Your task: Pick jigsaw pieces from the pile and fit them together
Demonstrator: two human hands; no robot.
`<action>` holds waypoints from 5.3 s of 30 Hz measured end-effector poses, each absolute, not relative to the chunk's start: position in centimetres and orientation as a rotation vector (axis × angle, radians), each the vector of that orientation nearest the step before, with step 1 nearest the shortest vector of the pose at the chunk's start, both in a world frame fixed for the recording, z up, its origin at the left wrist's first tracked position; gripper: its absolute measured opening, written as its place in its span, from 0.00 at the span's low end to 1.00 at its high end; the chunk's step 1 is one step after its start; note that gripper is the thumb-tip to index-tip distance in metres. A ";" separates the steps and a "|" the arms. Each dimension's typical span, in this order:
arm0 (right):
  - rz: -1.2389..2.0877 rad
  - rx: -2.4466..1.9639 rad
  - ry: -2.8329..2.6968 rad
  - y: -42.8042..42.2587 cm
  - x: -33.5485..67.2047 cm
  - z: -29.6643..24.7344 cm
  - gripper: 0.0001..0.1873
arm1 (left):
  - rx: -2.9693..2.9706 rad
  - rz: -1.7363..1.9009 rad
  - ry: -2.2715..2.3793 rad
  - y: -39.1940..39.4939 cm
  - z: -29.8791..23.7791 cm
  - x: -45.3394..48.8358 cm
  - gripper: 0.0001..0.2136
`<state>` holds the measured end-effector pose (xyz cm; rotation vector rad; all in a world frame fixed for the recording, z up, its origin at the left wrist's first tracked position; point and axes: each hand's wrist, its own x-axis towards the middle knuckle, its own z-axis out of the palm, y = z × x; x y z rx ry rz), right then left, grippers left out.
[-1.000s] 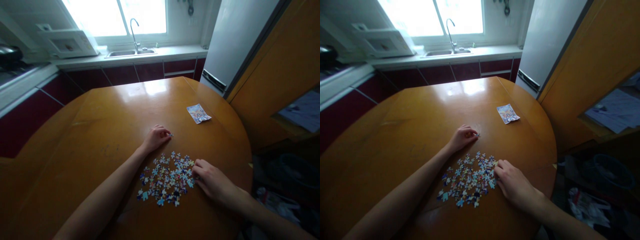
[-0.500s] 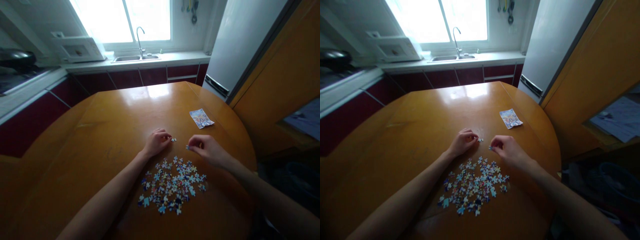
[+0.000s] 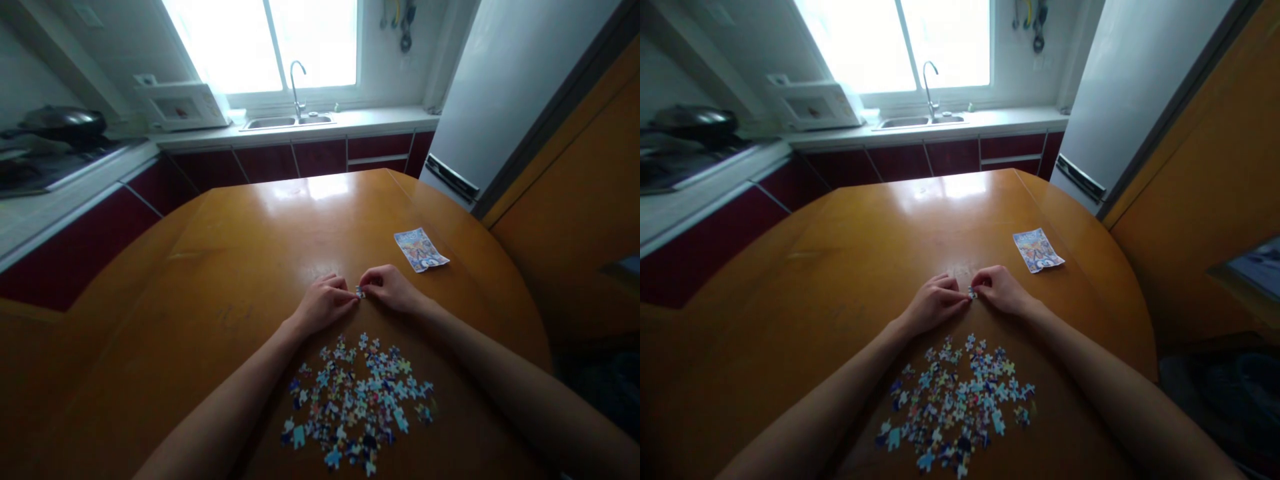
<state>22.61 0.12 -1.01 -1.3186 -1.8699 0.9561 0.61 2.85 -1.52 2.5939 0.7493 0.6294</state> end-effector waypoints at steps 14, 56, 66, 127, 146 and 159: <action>0.826 -1.352 -1.960 0.6 22.5 -1.8 0.05 | 2.583 0.585 0.783 2.7 -1.2 0.7 0.12; 0.762 -1.362 -2.000 -0.6 23.2 -1.6 0.07 | 2.537 0.639 0.727 2.7 -1.2 1.0 0.07; 0.697 -1.345 -2.053 -0.6 23.3 -1.6 0.06 | 2.533 0.643 0.756 3.0 -1.9 0.9 0.08; 0.666 -1.374 -2.080 -0.6 23.3 -1.6 0.07 | 2.563 0.617 0.687 2.9 -1.4 0.9 0.10; 0.662 -1.351 -2.079 -0.6 23.4 -1.7 0.06 | 2.561 0.625 0.675 2.9 -1.7 0.9 0.12; 0.686 -1.358 -2.069 -0.4 23.5 -2.1 0.06 | 2.571 0.636 0.703 2.6 -1.6 1.0 0.11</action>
